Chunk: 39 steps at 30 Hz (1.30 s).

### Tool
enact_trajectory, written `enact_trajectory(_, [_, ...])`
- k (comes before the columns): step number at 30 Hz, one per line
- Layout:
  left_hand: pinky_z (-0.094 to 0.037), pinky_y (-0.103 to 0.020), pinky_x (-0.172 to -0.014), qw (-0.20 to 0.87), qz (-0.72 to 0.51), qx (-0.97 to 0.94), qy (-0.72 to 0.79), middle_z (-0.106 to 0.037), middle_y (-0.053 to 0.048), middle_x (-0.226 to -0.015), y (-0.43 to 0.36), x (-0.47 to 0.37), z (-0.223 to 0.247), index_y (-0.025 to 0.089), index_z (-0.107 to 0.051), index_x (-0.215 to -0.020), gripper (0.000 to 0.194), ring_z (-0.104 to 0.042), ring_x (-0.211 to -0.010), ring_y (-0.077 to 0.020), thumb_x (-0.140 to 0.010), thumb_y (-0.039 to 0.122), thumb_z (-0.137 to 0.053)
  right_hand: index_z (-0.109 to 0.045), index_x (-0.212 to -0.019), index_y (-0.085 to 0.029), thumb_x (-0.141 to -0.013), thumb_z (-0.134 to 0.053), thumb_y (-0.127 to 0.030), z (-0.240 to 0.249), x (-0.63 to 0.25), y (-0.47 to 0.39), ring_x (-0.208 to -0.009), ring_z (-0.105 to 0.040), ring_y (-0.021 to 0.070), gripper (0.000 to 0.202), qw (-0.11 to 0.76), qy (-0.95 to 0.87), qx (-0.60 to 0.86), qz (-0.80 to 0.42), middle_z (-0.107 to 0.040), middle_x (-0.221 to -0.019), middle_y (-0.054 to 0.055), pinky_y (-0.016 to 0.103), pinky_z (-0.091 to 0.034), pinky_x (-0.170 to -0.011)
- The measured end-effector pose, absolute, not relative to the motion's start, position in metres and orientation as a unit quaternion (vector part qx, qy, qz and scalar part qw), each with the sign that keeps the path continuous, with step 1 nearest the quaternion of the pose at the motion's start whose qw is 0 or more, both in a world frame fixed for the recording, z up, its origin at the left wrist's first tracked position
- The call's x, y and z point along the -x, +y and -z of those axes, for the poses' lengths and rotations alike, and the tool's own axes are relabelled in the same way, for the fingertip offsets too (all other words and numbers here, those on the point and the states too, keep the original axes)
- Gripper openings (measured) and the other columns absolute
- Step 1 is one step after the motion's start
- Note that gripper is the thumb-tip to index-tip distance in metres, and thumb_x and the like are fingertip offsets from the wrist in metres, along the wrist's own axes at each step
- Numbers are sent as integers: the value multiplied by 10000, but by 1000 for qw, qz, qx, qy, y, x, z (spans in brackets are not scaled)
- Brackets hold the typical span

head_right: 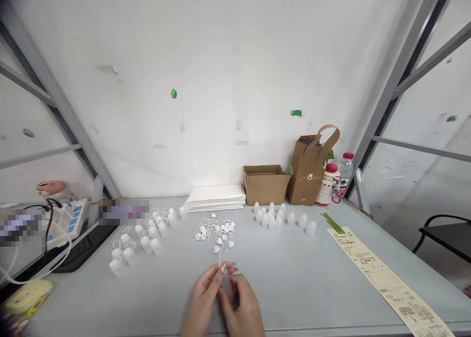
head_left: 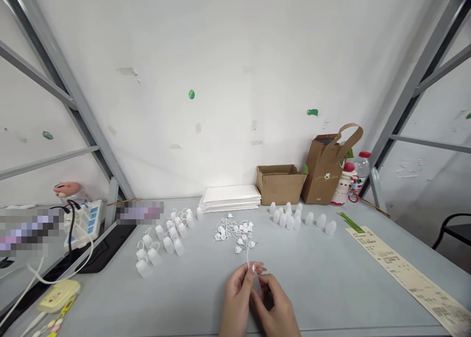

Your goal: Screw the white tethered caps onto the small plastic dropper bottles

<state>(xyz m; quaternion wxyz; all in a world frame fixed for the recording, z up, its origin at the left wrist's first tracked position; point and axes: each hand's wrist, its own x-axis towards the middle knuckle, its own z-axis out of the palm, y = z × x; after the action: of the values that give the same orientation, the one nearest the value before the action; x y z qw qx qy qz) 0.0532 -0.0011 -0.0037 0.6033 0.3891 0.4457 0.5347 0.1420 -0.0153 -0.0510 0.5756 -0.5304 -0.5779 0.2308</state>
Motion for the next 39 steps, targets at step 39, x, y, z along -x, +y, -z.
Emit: enact_trajectory(39, [-445,-354,-870,646,-529,-391,387,-708,-112,-967,-1,-52,-2,174,-657,-894,286,-597,-996,-260,-678,358,-684,-608,-783,-209,-790,-539,-477,49,-145,-16,-544,-516,144,277,566,-571,530,-268,-584,-633,-4,208,-444,-545])
